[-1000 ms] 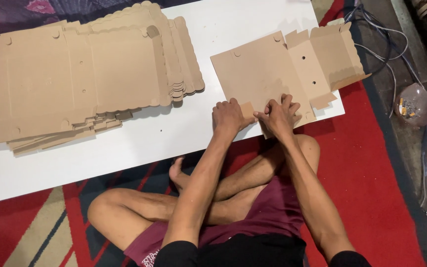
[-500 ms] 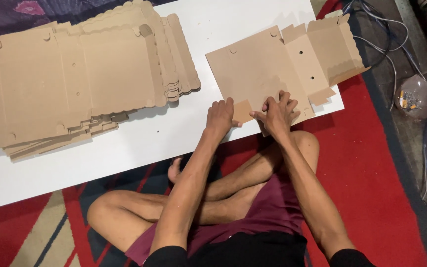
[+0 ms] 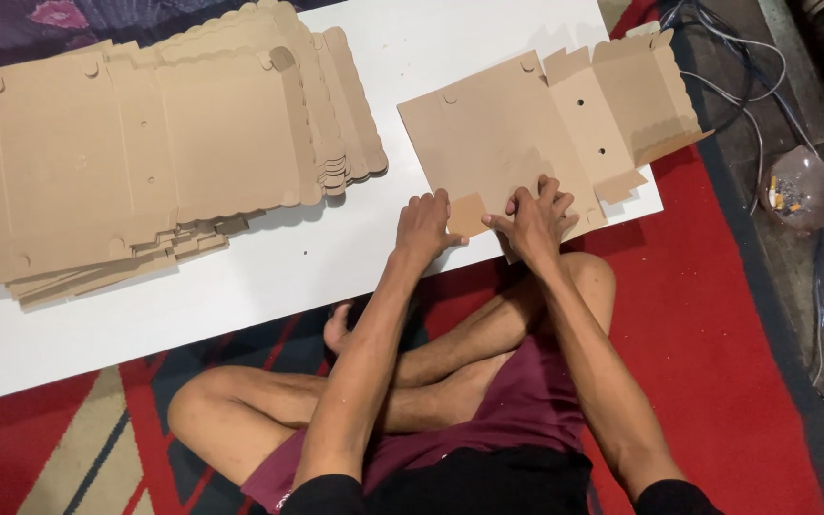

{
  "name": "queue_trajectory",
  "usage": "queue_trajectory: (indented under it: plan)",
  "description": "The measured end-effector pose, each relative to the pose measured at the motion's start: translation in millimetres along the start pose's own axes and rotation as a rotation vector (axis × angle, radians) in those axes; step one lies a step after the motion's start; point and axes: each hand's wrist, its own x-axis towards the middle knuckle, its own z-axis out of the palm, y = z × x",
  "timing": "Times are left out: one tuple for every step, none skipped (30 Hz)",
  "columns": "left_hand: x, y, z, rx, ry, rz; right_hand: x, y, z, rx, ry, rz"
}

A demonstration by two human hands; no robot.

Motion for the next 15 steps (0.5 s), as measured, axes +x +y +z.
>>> queue_trajectory:
  plan:
    - [1.6,-4.5,2.9,0.001,-0.002,0.002,-0.5,1.7,1.2,0.001,0.001,0.002]
    - [3.6,-9.5,4.7,-0.031,-0.005,0.018,0.6,2.2,2.1,0.004,0.003,0.001]
    - [5.5,-14.6,6.4,-0.064,-0.008,0.035,1.6,2.5,3.0,0.007,0.004,-0.001]
    - [5.9,-17.8,6.0,-0.062,-0.004,0.032,1.4,3.1,3.8,0.008,0.004,-0.005]
    - [6.5,-21.1,5.9,-0.087,-0.025,0.036,1.4,3.8,4.6,0.013,0.005,-0.016]
    - [7.2,-23.2,7.0,-0.111,-0.051,0.043,0.2,6.1,4.9,0.018,0.007,-0.021]
    - [7.2,-24.0,3.8,-0.110,-0.052,0.044,-6.2,-4.7,-1.8,0.019,0.009,-0.020]
    - [6.7,-23.9,2.4,-0.130,-0.062,0.023,-13.9,-13.9,-8.8,0.029,-0.038,-0.005]
    - [6.3,-23.9,1.0,-0.150,-0.072,0.001,-21.4,-23.3,-15.7,0.040,-0.085,0.010]
    - [3.8,-18.8,-2.0,-0.150,-0.073,0.002,-21.7,-21.4,-13.6,0.040,-0.086,0.012]
    - [1.1,-13.9,-5.3,-0.133,-0.080,-0.007,-22.2,-19.8,-11.5,0.026,-0.096,0.024]
    - [-1.4,-10.1,-10.4,-0.115,-0.081,-0.018,-21.1,-20.1,-8.9,0.012,-0.107,0.031]
    - [-4.9,-4.0,-17.6,-0.114,-0.078,-0.021,-18.5,-19.6,-6.6,0.013,-0.107,0.026]
    - [-8.9,2.4,-23.8,-0.130,-0.073,-0.034,-16.6,-18.3,-4.3,0.020,-0.103,0.038]
    - [-12.7,8.8,-29.8,-0.146,-0.069,-0.048,-14.6,-16.8,-2.1,0.027,-0.098,0.049]
